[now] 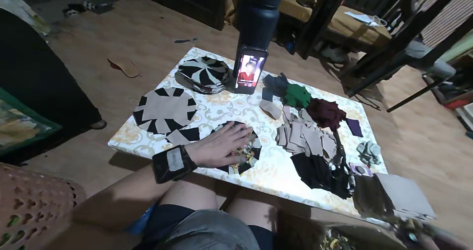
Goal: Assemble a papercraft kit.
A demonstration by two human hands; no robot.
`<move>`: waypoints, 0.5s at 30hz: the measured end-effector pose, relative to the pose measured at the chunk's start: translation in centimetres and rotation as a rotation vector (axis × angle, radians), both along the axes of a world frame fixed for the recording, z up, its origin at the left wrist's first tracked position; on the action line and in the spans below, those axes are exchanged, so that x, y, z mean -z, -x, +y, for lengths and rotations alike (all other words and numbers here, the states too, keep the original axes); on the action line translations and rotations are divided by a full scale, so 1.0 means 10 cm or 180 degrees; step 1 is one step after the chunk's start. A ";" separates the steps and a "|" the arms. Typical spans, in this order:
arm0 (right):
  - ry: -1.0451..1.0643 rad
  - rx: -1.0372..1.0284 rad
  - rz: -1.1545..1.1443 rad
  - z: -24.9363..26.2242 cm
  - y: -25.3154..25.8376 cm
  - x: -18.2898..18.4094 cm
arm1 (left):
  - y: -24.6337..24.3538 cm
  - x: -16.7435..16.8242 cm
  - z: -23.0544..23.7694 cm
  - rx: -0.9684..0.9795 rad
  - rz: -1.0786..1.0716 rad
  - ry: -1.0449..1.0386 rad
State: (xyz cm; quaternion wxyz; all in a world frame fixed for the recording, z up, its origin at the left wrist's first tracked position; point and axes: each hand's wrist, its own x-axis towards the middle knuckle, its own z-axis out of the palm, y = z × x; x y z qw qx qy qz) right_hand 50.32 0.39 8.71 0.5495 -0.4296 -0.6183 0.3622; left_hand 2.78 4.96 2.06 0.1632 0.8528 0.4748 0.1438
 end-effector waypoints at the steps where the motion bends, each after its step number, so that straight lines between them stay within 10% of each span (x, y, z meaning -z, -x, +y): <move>1: -0.0129 -0.0142 -0.0068 0.14 0.12 -0.02 | 0.03 -0.03 -0.02 -0.0037 -0.0223 -0.0134; 15: -0.0579 -0.2289 -0.1063 0.81 2.58 0.34 | 0.26 0.23 -0.53 -0.1518 -0.1267 -0.1173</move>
